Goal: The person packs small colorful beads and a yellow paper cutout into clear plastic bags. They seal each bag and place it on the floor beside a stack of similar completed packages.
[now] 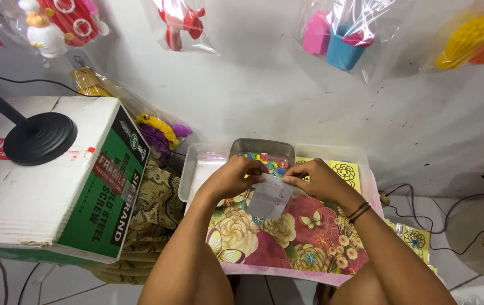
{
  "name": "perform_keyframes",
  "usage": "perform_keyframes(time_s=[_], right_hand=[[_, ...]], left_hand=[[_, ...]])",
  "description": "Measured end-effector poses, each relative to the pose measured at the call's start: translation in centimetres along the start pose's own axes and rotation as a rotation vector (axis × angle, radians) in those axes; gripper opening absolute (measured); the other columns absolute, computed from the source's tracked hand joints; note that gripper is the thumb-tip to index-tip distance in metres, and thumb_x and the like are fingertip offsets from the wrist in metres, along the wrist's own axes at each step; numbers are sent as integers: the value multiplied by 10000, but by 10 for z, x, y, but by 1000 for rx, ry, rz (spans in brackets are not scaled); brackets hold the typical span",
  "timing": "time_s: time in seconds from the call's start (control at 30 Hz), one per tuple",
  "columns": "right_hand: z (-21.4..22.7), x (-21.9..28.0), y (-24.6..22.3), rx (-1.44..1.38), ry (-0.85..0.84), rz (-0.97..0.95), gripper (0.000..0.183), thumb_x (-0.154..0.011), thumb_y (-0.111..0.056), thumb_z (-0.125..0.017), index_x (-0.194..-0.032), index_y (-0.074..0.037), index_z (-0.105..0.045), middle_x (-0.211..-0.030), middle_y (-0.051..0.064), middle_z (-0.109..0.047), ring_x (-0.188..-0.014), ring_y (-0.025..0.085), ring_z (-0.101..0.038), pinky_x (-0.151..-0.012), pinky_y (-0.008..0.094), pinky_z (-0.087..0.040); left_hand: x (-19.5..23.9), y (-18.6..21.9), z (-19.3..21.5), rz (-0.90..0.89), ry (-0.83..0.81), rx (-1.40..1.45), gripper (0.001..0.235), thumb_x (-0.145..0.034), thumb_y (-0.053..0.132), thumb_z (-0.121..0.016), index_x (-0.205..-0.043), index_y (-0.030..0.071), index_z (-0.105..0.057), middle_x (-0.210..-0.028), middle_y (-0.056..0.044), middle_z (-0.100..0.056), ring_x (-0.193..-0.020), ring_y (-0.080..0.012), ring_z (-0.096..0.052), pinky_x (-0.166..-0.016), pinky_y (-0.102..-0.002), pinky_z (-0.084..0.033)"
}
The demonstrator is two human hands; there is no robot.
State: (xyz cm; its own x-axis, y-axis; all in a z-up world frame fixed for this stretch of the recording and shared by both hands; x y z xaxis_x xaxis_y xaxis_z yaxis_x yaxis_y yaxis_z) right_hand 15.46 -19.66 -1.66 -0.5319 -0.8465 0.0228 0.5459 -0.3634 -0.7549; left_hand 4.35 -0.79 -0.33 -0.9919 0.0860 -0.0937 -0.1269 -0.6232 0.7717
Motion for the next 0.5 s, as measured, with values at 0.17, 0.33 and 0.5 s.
perform_keyframes(time_s=[0.17, 0.33, 0.5], right_hand=[[0, 2, -7, 20, -18, 21, 139, -908, -125, -685, -917, -130, -824, -772, 128, -812, -761, 262, -774, -764, 387, -590], [5, 2, -7, 102, -3, 13, 127, -902, -128, -693, -927, -123, -818, -740, 158, -794, -704, 305, -769, -707, 389, -588], [6, 4, 3, 27, 90, -77, 189, -875, -65, -703, -1046, -70, -784, -671, 169, -773, -576, 262, -745, -632, 362, -590]], left_hand=[[1, -2, 1, -5, -32, 19, 173, -886, 74, -724, -1037, -8, -721, -865, -209, -758, -879, -405, -738, -848, -472, -561], [1, 6, 5, -28, 14, -47, 285, -837, 84, -763, -1106, 19, -693, -942, -174, -748, -903, -368, -731, -859, -457, -561], [-1, 17, 4, -97, 147, -57, 243, -875, 165, -764, -1078, 61, -681, -959, -147, -710, -896, -356, -719, -835, -439, -576]])
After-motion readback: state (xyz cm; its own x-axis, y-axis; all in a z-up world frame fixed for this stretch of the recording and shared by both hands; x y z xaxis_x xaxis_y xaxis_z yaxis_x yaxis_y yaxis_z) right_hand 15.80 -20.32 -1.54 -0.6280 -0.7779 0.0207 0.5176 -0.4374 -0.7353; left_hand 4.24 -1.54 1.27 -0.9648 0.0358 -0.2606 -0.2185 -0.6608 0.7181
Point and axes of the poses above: each hand's wrist, its own x-axis away from the middle knuckle, its own z-axis out of the back of the hand, y = z × x, the point moved 4 cm from there along -x, towards the middle knuckle
